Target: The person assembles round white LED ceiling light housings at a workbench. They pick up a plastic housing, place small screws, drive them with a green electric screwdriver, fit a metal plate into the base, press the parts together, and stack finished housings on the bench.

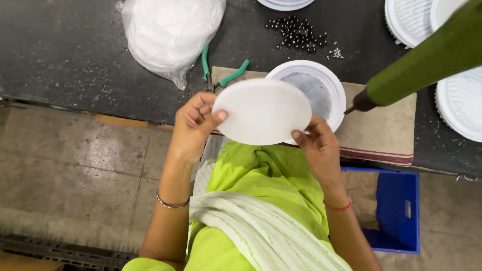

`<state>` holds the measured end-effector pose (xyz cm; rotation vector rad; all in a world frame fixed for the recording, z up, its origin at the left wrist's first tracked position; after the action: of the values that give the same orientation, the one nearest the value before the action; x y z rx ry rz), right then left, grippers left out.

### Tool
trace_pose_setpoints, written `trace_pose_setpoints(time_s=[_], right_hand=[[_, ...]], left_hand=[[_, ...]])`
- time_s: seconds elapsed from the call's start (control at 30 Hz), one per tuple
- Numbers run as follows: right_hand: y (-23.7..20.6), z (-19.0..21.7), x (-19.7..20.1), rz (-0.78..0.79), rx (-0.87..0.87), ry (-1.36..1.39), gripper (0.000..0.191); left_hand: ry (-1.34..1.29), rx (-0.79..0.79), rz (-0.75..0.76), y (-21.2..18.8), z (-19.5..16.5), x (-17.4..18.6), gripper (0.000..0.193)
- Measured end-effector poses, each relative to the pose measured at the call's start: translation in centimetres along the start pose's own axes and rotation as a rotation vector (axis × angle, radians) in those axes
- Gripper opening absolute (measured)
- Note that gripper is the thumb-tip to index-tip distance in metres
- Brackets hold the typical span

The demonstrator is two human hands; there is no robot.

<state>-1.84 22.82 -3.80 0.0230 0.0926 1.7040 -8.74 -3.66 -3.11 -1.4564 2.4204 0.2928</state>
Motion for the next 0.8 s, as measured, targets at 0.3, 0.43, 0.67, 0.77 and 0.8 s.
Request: trace_pose_setpoints(time_s=[0.3,0.43,0.67,0.77,0.8], right_hand=[[-0.6,1.8,-0.1,0.016,0.032,-0.138,0.019],[-0.7,4.0,-0.6,0.021,0.046,-0.195,0.022],[-1.0,10.4,-2.6,0.121,0.161,-0.668,0.040],[-1.0,12.1,-2.1,0.097,0.270,-0.641,0.056],[-1.1,12.1,-1.6,0.094,0.270,-0.630,0.059]], left_hand=[[0.205,-0.099,-0.032,-1.1,-2.5,-0.2,0.029],[0.612,-0.205,-0.059,-1.9,-7.6,-3.1,0.032],[0.898,-0.075,0.165,-1.5,-7.5,-8.6,0.028],[0.682,-0.139,0.078,-1.8,-6.2,-6.7,0.020],[0.606,-0.078,0.034,-1.8,-4.9,-5.3,0.019]])
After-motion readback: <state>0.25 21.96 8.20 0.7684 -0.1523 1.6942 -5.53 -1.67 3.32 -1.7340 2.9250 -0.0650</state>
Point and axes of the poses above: each hand's wrist, its own y-axis towards the middle knuckle, its own x-axis out of the back of the hand, z = x × y, the point moved 10 cm from there along y, towards the middle knuckle, and after that the axes turned 15 degrees about z, right-handed, at the moved point
